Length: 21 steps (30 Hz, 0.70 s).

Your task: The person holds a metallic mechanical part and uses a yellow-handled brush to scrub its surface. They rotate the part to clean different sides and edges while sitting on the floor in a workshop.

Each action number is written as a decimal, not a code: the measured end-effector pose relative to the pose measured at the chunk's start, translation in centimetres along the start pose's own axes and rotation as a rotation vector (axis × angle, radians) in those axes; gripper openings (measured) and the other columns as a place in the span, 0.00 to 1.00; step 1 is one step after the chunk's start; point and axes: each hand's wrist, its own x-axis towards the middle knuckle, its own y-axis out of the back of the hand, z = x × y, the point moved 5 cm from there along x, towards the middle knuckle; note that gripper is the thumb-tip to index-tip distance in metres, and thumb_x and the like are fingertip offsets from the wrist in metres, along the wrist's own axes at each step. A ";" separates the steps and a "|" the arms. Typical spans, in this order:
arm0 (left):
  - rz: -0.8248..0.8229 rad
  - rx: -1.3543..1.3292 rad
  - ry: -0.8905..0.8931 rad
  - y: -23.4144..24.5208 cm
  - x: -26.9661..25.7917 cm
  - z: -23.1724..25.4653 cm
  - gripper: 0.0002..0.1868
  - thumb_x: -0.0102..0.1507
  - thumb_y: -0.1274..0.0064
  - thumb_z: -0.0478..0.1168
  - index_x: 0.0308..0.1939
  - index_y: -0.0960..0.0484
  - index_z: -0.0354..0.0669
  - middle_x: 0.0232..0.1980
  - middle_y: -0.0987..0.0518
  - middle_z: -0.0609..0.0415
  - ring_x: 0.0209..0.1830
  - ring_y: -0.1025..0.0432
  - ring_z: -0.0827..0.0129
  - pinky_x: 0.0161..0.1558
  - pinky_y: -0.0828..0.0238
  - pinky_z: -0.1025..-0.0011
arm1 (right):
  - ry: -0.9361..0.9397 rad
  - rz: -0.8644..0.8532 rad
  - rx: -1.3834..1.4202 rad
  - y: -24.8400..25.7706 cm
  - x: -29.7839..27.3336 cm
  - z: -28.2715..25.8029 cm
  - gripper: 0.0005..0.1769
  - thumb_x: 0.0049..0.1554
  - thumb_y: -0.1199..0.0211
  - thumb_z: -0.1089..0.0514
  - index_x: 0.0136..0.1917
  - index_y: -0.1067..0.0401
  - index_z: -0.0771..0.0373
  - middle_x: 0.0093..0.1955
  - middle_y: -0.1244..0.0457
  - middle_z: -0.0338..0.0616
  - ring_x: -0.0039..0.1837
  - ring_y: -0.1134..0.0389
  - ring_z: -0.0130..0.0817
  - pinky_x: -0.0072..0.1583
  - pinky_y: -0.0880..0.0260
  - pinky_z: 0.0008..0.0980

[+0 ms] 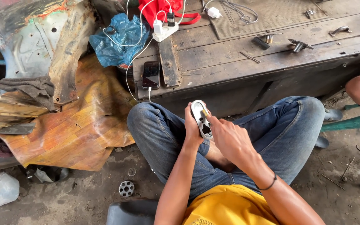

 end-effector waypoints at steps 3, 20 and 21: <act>-0.009 -0.032 -0.018 0.0 0.2 0.8 0.30 0.69 0.62 0.68 0.45 0.24 0.45 0.31 0.23 0.46 0.28 0.24 0.61 0.35 0.26 0.66 | 0.000 -0.045 -0.066 0.4 -0.8 -0.2 0.17 0.65 0.58 0.49 0.65 0.38 0.47 0.50 0.32 0.43 0.48 0.25 0.62 0.52 0.24 0.58; 0.030 -0.017 -0.034 -0.1 -0.2 0.0 0.26 0.67 0.53 0.65 0.49 0.21 0.47 0.35 0.19 0.49 0.28 0.26 0.65 0.40 0.27 0.71 | 0.015 0.027 0.048 -1.3 0.8 0.3 0.16 0.66 0.60 0.46 0.64 0.39 0.44 0.51 0.35 0.45 0.48 0.27 0.66 0.50 0.25 0.61; 0.029 -0.017 -0.031 -0.1 0.0 0.2 0.26 0.67 0.53 0.65 0.49 0.21 0.47 0.35 0.19 0.49 0.28 0.26 0.65 0.40 0.27 0.71 | 0.012 0.026 0.048 -0.8 0.5 0.1 0.16 0.66 0.60 0.46 0.64 0.39 0.44 0.51 0.35 0.45 0.48 0.27 0.66 0.50 0.25 0.61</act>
